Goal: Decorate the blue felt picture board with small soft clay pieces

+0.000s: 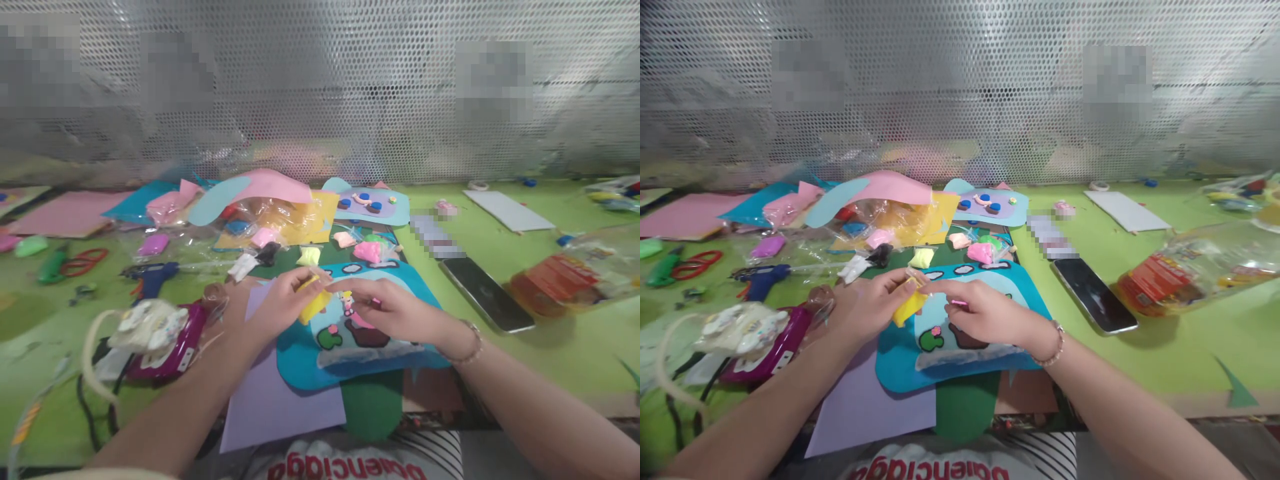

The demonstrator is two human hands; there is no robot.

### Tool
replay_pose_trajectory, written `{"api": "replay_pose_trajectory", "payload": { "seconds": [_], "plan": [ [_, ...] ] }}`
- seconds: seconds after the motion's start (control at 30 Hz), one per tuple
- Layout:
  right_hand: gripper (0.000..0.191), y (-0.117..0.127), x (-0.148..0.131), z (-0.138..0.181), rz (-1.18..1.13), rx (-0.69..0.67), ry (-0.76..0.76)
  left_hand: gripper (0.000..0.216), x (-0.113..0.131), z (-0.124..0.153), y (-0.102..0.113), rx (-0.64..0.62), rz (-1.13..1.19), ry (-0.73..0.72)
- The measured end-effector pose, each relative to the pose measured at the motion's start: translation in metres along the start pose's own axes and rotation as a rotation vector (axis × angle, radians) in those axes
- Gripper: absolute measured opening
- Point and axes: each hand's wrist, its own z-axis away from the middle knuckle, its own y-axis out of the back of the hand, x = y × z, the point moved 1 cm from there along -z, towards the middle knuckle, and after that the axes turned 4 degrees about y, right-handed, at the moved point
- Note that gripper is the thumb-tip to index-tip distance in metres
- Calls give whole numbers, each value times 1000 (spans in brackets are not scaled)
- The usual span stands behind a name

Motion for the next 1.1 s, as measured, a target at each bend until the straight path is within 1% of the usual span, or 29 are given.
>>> {"api": "replay_pose_trajectory", "payload": {
  "seconds": [0.07,0.13,0.2,0.27,0.33,0.37,0.43,0.53,0.7,0.77,0.87,0.97,1.03,1.1],
  "plan": [
    [57,-2,-2,1,-1,-14,-27,30,1,1,-2,0,-2,6],
    [55,-4,-2,2,-50,-4,-40,30,2,2,-3,28,3,18],
    [48,-4,1,2,-202,32,-38,31,2,2,-2,96,7,30],
    [38,-3,6,2,-434,84,-43,32,2,2,-1,168,9,43],
    [31,-1,13,1,-628,120,-70,33,-1,0,0,204,19,51],
    [28,1,15,0,-677,126,-92,33,-3,-1,1,206,28,53],
    [22,4,18,-2,-669,142,-152,34,-7,-3,2,211,49,52],
    [15,8,19,-5,-553,207,-231,35,-12,-7,6,241,61,46],
    [22,13,23,-5,-478,331,-249,39,-13,-13,17,360,-45,15],
    [22,15,23,-4,-440,356,-235,39,-13,-16,23,406,-168,-1],
    [25,18,20,-4,-345,348,-212,34,-14,-21,34,473,-522,-55],
    [30,18,19,-4,-265,322,-229,30,-18,-25,44,455,-915,-67],
    [27,17,21,-4,-257,297,-243,28,-22,-27,48,427,-1132,-57],
    [21,15,23,-4,-288,273,-254,27,-25,-27,51,419,-1303,-42]
  ]
}}
